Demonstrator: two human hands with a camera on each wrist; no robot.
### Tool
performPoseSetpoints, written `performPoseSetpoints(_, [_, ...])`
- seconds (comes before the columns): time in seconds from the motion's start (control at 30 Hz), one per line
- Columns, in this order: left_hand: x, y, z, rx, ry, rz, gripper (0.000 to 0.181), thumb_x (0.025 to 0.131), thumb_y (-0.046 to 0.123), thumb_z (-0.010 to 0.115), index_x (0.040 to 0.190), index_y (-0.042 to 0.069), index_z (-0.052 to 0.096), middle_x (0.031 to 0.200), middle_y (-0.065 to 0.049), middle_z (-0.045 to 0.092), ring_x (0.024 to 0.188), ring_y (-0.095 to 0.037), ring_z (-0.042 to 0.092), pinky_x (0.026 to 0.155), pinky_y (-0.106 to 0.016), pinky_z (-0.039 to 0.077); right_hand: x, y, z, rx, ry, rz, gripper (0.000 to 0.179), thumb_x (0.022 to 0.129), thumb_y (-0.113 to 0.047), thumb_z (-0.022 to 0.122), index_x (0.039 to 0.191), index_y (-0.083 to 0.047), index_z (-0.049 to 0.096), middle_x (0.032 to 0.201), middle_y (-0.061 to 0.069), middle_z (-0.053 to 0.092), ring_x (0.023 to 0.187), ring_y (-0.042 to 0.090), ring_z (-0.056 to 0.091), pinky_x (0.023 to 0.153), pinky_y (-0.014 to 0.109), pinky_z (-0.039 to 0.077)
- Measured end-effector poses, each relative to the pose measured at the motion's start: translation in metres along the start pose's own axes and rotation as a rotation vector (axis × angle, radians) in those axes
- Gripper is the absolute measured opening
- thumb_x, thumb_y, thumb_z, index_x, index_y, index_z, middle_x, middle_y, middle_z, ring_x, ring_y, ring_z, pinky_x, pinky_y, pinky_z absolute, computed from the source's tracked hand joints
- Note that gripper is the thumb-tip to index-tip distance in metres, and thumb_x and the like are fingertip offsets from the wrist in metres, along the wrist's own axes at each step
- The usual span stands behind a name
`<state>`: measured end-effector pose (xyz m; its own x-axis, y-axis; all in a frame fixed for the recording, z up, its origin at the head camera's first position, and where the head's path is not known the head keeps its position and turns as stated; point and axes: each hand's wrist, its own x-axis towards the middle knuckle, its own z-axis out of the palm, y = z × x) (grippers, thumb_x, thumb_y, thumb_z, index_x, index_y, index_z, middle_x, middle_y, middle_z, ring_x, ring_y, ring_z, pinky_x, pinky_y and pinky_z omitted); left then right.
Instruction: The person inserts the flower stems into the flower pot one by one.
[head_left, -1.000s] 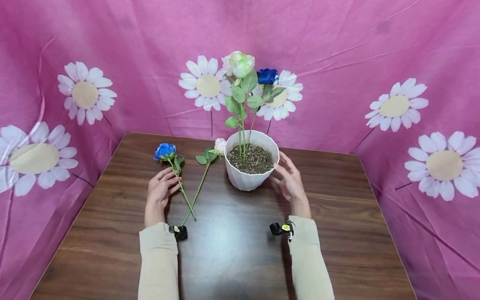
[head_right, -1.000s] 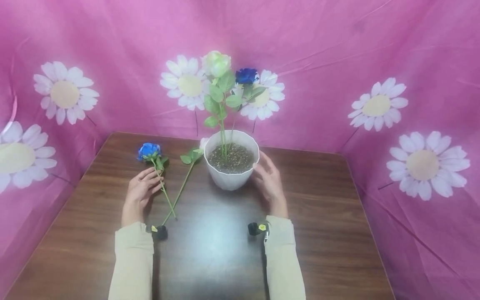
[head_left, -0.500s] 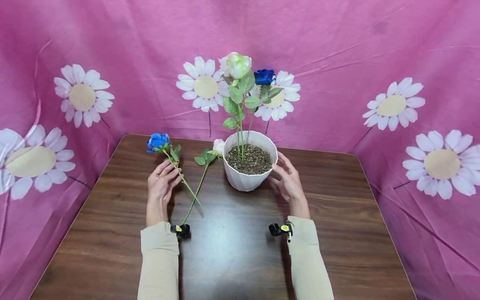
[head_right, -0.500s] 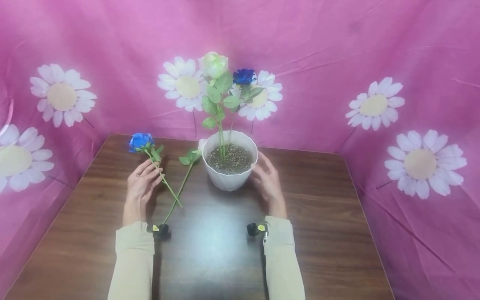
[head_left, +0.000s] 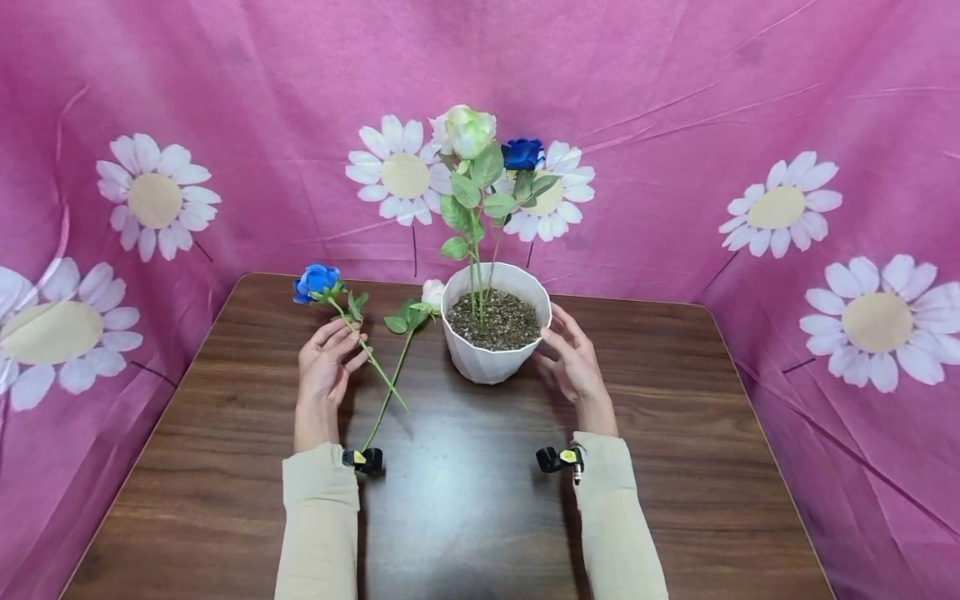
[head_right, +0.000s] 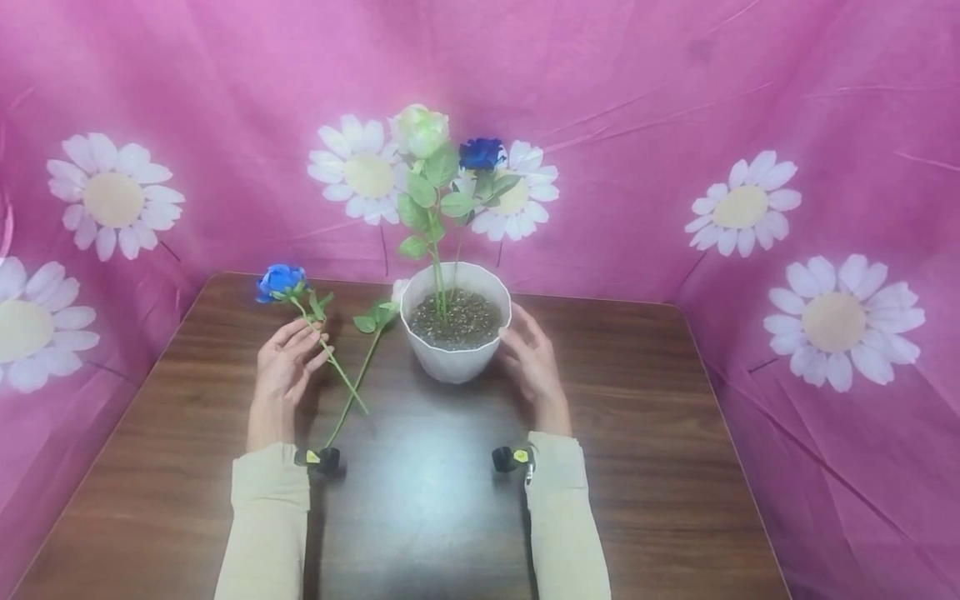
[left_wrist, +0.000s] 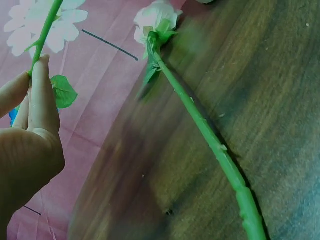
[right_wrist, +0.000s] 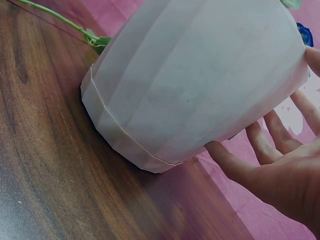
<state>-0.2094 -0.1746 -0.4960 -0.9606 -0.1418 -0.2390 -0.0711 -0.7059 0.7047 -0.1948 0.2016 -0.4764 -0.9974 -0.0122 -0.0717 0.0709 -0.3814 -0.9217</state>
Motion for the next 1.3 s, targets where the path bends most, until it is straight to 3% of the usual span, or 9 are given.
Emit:
performPoseSetpoints(0.33, [-0.001,-0.001,0.018,-0.05,0.008,0.097,0.025,0.091,-0.02,0.059,0.108,-0.002,0.061,0.089,-0.012,0.071,0.075,-0.024,0.071,0.064,-0.04,0.064,-0.001,0.001,-0.001,0.0,0.003,-0.009,0.056,0.102,0.002,0.049,0.156,-0.005,0.035,0.145,0.012,0.043,0.125,0.028,0.048,0.104,0.057,0.044])
performPoseSetpoints(0.7, [-0.002,0.0,0.031,-0.1,-0.036,0.208,0.029,0.089,-0.023,0.059,0.107,-0.001,0.057,0.087,-0.012,0.068,0.071,-0.024,0.07,0.058,-0.038,0.063,-0.002,0.002,-0.003,-0.009,-0.004,-0.01,0.056,0.102,0.0,0.05,0.156,-0.006,0.036,0.145,0.011,0.042,0.126,0.029,0.047,0.104,0.057,0.044])
performPoseSetpoints(1.1, [-0.007,0.001,0.055,-0.112,-0.038,0.264,0.031,0.088,-0.025,0.059,0.105,0.001,0.057,0.085,-0.011,0.068,0.068,-0.02,0.069,0.052,-0.031,0.061,-0.002,0.0,-0.002,-0.004,0.017,0.011,0.056,0.102,0.0,0.05,0.156,-0.006,0.035,0.146,0.011,0.042,0.125,0.028,0.048,0.102,0.055,0.045])
performPoseSetpoints(1.3, [-0.002,0.003,0.069,-0.104,-0.041,0.29,0.03,0.088,-0.024,0.059,0.103,0.003,0.055,0.087,-0.013,0.066,0.069,-0.02,0.07,0.056,-0.034,0.062,0.0,0.002,-0.002,-0.022,-0.006,-0.015,0.057,0.102,-0.004,0.055,0.155,-0.007,0.038,0.148,0.015,0.04,0.125,0.026,0.048,0.101,0.053,0.047])
